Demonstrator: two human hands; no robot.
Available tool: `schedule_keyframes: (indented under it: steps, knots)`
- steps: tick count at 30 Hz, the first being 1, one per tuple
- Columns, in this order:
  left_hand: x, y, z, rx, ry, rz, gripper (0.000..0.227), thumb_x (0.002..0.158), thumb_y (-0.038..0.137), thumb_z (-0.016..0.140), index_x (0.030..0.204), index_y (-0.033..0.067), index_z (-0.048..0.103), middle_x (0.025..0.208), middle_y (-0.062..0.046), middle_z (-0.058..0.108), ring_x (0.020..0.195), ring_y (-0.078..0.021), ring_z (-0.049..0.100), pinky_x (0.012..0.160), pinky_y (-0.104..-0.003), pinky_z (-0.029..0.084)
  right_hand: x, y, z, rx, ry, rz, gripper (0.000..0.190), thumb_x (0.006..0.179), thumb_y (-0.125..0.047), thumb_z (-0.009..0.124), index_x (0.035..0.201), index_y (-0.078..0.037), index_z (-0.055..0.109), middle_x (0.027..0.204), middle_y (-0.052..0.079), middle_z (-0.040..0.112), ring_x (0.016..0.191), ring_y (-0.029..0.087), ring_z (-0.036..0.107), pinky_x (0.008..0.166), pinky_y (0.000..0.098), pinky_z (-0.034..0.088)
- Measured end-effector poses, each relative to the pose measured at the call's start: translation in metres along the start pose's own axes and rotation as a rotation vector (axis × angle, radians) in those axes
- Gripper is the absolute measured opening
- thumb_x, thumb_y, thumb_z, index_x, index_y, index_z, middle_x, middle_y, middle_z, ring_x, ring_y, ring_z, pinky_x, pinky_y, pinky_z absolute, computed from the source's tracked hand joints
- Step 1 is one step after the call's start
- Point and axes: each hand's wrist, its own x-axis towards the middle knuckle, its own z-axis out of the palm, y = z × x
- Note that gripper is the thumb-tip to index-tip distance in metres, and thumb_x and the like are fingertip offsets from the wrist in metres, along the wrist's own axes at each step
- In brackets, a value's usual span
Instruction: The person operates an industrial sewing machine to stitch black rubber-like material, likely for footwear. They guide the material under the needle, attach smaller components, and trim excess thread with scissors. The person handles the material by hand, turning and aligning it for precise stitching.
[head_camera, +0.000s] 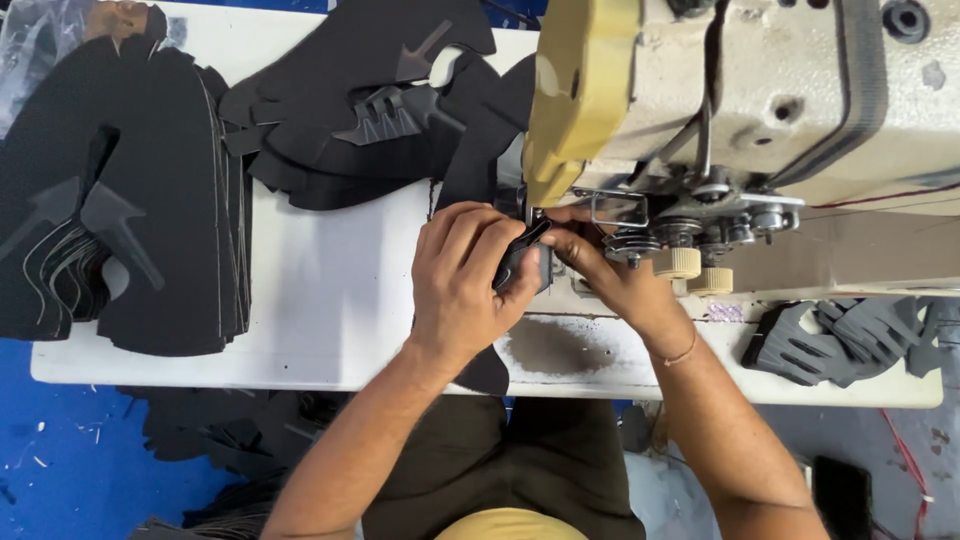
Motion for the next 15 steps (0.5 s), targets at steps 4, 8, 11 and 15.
schedule_keyframes:
  steps: [4,8,11,15]
  knots:
    - [0.002,-0.005,-0.002,-0.046,-0.074,0.058,0.024,0.084,0.013,0.082,0.102,0.0049,0.068,0.102,-0.008,0.064,0.105,-0.0280,0.063,0.090,-0.043,0.051,0.002,0.000,-0.008,-0.089,-0.085,-0.044,0.023,0.101,-0.011,0.072,0.120,0.001,0.069,0.108,0.005,0.072,0.096,0.011,0.064,0.083,0.0250,0.055]
    - [0.007,-0.008,-0.004,-0.001,-0.131,0.135,0.019,0.086,0.009,0.081,0.097,0.0063,0.067,0.100,-0.005,0.065,0.105,-0.0257,0.064,0.089,-0.042,0.050,0.014,-0.019,-0.022,-0.182,-0.214,-0.357,0.025,0.105,-0.021,0.069,0.123,-0.005,0.068,0.118,0.004,0.072,0.105,0.014,0.068,0.089,0.0255,0.055]
    - [0.008,-0.012,-0.006,0.029,-0.144,0.232,0.016,0.087,0.006,0.080,0.096,0.0064,0.067,0.101,-0.005,0.065,0.104,-0.0243,0.064,0.088,-0.040,0.051,0.024,-0.030,-0.029,-0.414,-0.292,-0.473,0.026,0.100,-0.025,0.070,0.122,-0.010,0.071,0.115,0.001,0.076,0.095,0.015,0.070,0.077,0.0262,0.050]
    - [0.012,-0.020,-0.007,0.079,-0.160,0.334,0.014,0.088,0.007,0.080,0.096,0.0050,0.068,0.100,-0.006,0.065,0.100,-0.0234,0.065,0.083,-0.038,0.053,0.028,-0.009,-0.043,-0.733,-0.345,-0.440,0.021,0.097,-0.021,0.070,0.117,-0.013,0.071,0.107,0.001,0.074,0.090,0.016,0.068,0.076,0.0287,0.049]
